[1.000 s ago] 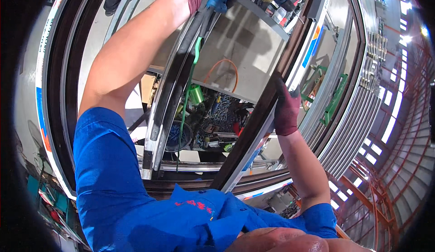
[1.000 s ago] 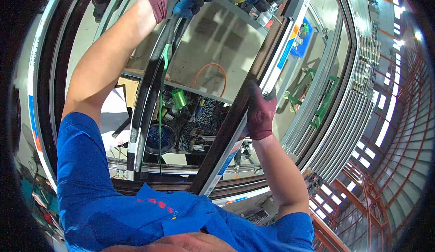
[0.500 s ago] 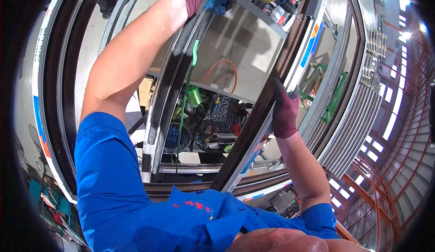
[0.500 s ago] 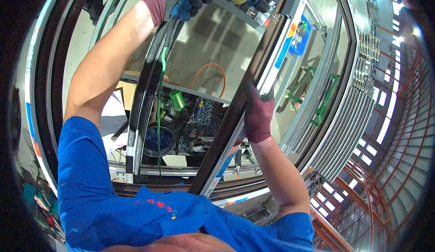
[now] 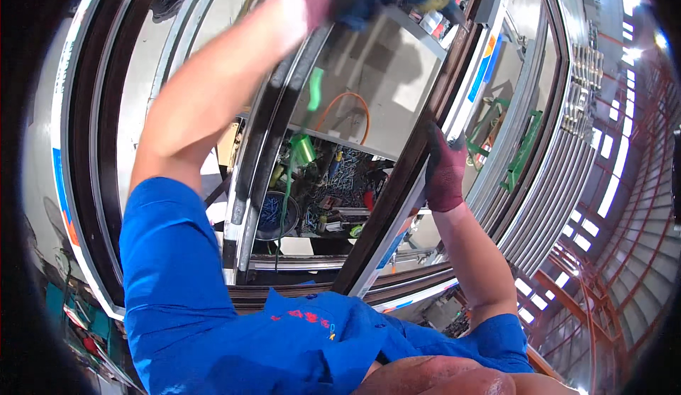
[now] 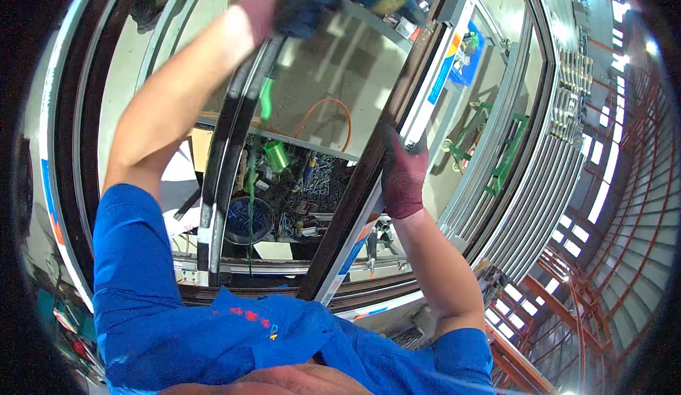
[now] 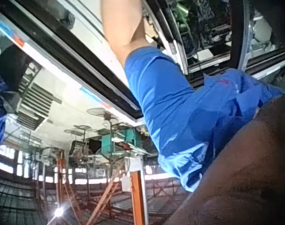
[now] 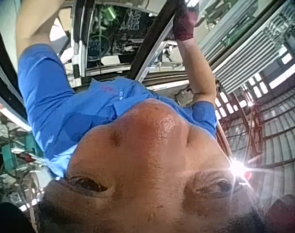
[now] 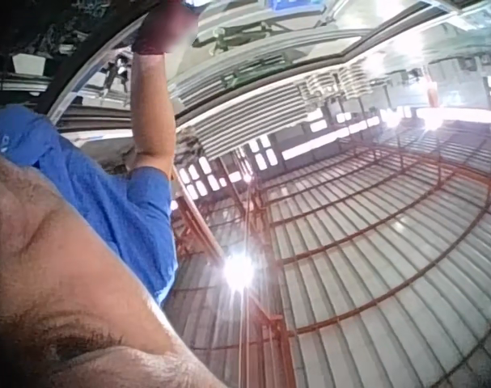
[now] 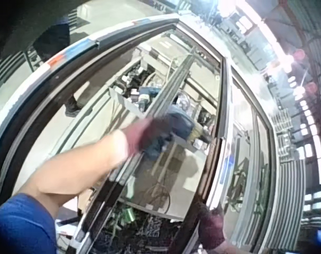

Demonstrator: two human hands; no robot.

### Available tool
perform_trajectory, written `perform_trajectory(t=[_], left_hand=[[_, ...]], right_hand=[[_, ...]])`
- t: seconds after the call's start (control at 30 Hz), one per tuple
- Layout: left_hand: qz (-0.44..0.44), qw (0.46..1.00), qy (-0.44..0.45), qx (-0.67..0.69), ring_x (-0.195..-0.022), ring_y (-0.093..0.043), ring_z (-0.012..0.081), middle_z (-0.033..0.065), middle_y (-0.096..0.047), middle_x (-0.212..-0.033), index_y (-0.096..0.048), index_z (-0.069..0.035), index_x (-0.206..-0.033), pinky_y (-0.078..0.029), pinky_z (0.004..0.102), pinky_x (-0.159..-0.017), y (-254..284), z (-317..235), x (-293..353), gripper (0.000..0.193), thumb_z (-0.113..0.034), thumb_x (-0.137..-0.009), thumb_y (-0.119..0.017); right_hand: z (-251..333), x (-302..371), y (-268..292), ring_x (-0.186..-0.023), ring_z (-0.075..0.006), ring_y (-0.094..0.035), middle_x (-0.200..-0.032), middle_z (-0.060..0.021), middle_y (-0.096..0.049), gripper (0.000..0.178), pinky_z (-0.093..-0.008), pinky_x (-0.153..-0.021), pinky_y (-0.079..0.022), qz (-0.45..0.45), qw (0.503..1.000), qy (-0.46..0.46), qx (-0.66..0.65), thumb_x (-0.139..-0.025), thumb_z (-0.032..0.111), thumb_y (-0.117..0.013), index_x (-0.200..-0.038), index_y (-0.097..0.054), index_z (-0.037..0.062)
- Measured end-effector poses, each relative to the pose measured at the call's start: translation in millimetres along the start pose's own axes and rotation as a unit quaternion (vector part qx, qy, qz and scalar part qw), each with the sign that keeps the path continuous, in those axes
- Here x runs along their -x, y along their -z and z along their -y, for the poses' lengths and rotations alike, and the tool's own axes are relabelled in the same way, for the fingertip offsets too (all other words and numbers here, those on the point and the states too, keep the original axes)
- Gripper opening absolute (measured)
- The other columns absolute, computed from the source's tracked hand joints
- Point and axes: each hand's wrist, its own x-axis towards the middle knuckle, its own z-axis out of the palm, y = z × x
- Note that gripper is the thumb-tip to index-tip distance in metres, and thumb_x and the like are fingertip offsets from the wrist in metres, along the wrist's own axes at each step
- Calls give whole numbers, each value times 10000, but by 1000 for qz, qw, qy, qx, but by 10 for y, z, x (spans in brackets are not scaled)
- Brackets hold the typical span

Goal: Assembling components onto a metal frame using a power drill.

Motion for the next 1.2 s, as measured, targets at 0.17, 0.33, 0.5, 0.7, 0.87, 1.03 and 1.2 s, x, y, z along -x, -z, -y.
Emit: perform_trajectory(t=[0.17,0.33,0.5,0.7,0.87,1.03,1.2], left_hand=[[-128,981,76,-124,-871,-679,112,-7,-773,-1084,-786,-88,-1320,-541,285,-724,193,-129,-80,323,-311,-1124,-660],[-86,977,-5,-195,-965,-674,108,-3,-763,-1185,-757,-101,-1380,-548,287,-819,-122,-286,27,346,-316,-1126,-662],[-54,952,-117,-278,-1081,-668,103,2,-750,-1312,-722,-117,-1454,-557,288,-938,-455,-489,226,389,-322,-1129,-665],[-73,955,-19,-285,-979,-675,112,3,-750,-1186,-746,-108,-1391,-560,294,-841,-105,-371,123,344,-296,-1113,-673],[-137,971,49,-190,-738,-662,110,14,-747,-994,-787,-112,-1272,-542,296,-632,-306,-356,90,312,-350,-1089,-700],[-168,968,60,-176,-697,-656,123,21,-733,-945,-794,-126,-1178,-533,313,-594,-361,-362,98,327,-425,-1073,-713],[99,899,-253,-343,-760,-667,116,16,-751,-993,-790,-111,-1270,-544,296,-656,-319,-322,21,298,-335,-1088,-713]], right_hand=[[-106,1,149,-1141,-194,-730,-1253,-92,-764,291,-364,-1018,-568,63,974,114,186,-1089,129,-684,-1339,-734,-11],[87,57,-13,-1168,-203,-726,-1317,-116,-736,294,-357,-1015,-568,48,982,92,157,-1096,75,-654,-1362,-721,-30],[67,15,-32,-1119,-172,-738,-1252,-90,-756,309,-333,-980,-576,3,1000,2,9,-1059,124,-737,-1336,-724,-12],[195,59,-94,-1091,-169,-744,-1209,-79,-769,305,-322,-963,-581,-5,999,-29,27,-1059,145,-742,-1320,-721,-11],[62,12,-28,-1045,-180,-751,-1205,-88,-776,406,-324,-932,-596,7,1000,19,8,-1027,83,-768,-1407,-653,-2],[153,46,-42,-1048,-177,-750,-1203,-83,-778,399,-326,-939,-594,7,1000,-29,-7,-1028,83,-768,-1401,-654,-1],[109,27,-49,-1091,-180,-741,-1239,-78,-766,412,-332,-985,-581,22,999,-22,-23,-1028,148,-772,-1404,-678,10]])
